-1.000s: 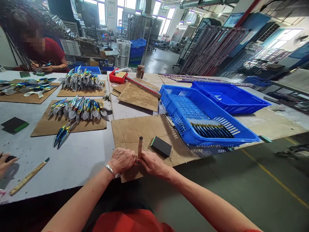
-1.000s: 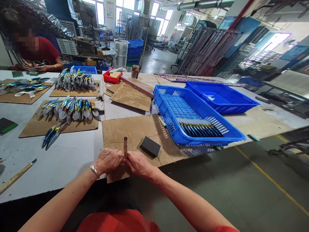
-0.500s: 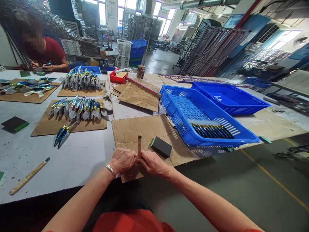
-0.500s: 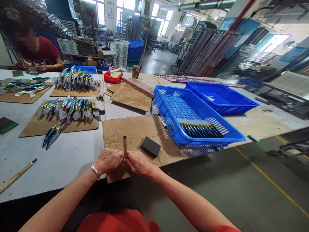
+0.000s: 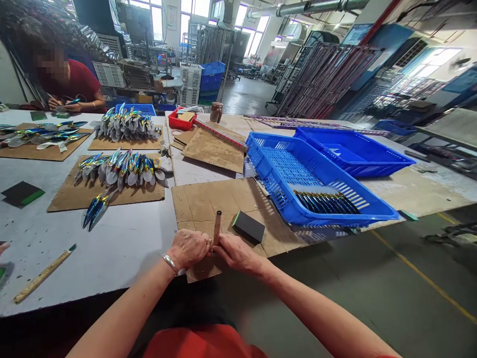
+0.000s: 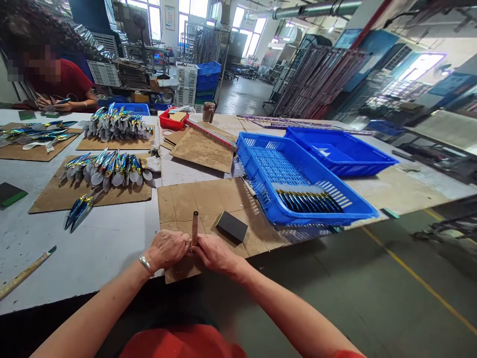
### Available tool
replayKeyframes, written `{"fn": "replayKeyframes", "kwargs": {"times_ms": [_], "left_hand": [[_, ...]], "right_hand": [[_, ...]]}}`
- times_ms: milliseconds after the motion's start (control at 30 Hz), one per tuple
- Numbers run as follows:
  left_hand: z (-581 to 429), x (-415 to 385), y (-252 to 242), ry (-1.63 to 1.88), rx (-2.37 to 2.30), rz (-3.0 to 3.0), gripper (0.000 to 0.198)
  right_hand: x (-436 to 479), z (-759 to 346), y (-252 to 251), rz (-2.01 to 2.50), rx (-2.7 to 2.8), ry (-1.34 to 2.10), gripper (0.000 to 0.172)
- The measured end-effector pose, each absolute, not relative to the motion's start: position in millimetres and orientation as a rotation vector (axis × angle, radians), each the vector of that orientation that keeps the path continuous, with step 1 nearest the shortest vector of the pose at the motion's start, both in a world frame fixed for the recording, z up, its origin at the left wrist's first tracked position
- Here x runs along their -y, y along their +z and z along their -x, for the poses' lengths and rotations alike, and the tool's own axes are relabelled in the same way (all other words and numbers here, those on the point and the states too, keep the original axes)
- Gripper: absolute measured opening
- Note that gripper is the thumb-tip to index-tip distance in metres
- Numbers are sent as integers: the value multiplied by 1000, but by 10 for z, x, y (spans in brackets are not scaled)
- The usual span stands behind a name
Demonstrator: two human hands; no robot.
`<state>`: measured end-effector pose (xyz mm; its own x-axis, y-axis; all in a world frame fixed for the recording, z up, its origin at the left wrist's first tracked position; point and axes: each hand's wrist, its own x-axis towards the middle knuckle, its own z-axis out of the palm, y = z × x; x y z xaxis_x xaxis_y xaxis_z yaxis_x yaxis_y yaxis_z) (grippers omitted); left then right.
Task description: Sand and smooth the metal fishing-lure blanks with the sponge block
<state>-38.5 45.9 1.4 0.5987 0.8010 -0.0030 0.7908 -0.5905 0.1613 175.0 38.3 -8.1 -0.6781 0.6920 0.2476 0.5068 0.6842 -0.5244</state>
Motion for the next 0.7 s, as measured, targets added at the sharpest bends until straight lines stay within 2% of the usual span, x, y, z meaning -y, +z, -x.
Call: {"fn": "replayKeyframes", "kwargs": {"times_ms": [167,367,600,700], "left_hand": [[373,-452,77,70,-1356,-2659,43],[372,-460,79,64,-1342,-2662,37],[379,-458,52,91,-1337,-2655,43],[376,-453,46,97,-1348,-2651,47]], "right_hand": [[-363,-1763,-120,970,2374,639,18],[-409,-1786,-39,1009,2453,788,19],[-390,-1743,-130,916,2382,623,11],[-361,-1756,-113,920,2370,642,15]]}}
